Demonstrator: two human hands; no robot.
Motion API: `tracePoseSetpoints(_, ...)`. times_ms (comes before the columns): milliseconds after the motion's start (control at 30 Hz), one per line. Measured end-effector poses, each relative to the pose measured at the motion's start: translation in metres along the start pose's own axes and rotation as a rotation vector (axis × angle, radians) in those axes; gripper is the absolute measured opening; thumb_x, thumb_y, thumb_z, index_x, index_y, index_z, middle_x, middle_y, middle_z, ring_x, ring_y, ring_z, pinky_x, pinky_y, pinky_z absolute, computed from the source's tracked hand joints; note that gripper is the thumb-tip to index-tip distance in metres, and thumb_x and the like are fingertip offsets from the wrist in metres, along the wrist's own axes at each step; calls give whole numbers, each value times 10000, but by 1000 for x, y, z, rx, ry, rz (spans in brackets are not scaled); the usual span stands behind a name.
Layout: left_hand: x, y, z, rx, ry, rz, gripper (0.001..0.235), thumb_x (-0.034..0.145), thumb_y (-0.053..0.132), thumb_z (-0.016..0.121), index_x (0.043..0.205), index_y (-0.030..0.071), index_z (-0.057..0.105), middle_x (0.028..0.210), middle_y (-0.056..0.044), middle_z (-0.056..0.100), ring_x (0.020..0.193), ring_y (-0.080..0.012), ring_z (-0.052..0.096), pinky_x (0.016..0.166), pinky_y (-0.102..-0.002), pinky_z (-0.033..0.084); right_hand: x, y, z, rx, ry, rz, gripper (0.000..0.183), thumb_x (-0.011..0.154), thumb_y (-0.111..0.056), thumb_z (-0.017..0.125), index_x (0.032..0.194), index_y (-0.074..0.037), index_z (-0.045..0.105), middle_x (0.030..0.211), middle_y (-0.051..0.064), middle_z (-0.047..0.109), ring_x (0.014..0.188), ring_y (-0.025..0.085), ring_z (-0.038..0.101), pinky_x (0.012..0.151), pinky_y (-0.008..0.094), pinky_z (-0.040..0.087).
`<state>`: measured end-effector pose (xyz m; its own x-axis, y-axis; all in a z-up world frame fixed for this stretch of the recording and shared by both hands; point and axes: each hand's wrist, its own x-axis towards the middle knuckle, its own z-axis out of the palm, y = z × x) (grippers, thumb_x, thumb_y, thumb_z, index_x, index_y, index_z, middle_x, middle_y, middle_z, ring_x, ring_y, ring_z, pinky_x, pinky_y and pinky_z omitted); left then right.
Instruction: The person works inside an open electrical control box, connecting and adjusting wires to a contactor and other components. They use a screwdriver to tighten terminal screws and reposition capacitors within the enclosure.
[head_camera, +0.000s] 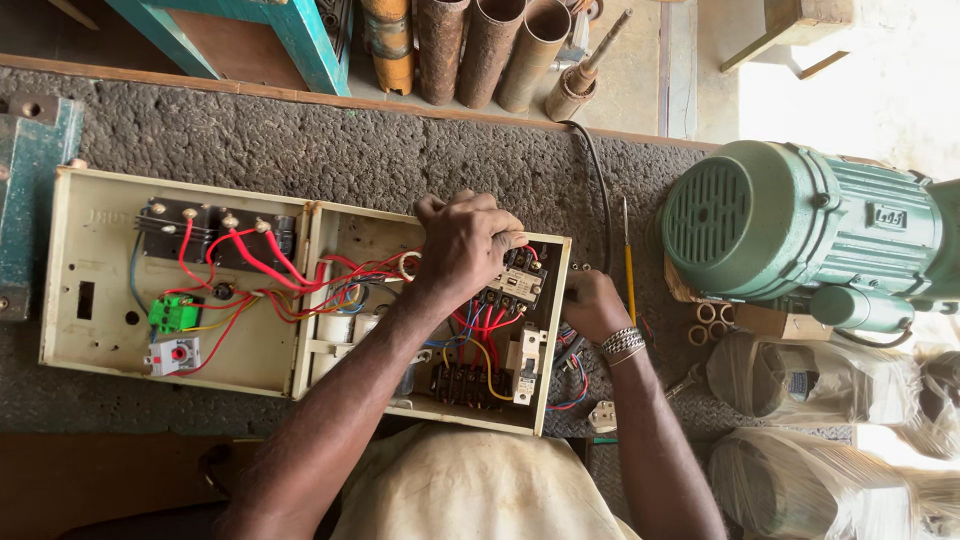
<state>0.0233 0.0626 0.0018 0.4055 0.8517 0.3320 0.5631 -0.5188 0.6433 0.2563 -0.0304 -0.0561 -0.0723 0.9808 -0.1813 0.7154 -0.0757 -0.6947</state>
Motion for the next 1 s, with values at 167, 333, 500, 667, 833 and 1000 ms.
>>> tracePoseSetpoints(167,-2,6,-17,3,61,40,106,851,280,837,811,199,782,771,56,636,860,-159,608,860,-468,278,9,18,14,175,-205,19,165,833,-57,753,983,9,762,853,134,797,734,158,727,683,344,589)
tracePoseSetpoints(333,-2,12,-30,-1,74,40,110,817,303,842,814,216,774,755,60,611,854,-169,598,855,-473,273,24,50,33,520,-240,-26,262,819,9,780,1078,11,737,1016,52,798,903,88,699,800,301,598)
tracePoseSetpoints(500,-6,12,-30,-5,82,33,92,824,291,838,826,223,775,775,63,619,873,-168,604,876,-480,284,32,86,52,735,-260,-58,463,789,16,822,1222,1,660,1153,41,740,1014,89,671,892,298,581)
tracePoseSetpoints(667,-2,8,-27,-14,71,1,109,815,296,843,795,219,768,774,62,628,873,-168,612,889,-492,289,32,91,54,886,-274,-20,467,810,-45,851,1228,43,664,1151,88,751,1021,127,695,906,309,588)
tracePoseSetpoints(833,1,3,-21,-4,60,-4,109,802,293,847,795,213,772,780,54,636,889,-174,620,895,-502,284,30,73,49,1026,-296,114,454,836,-46,813,1243,75,652,1149,129,744,996,176,714,872,341,602)
tracePoseSetpoints(1000,3,-2,-15,12,33,-27,115,813,295,844,820,200,779,782,50,640,887,-163,624,899,-497,289,28,61,42,1272,-273,296,402,883,3,673,1273,68,603,1139,176,742,995,243,736,874,394,618)
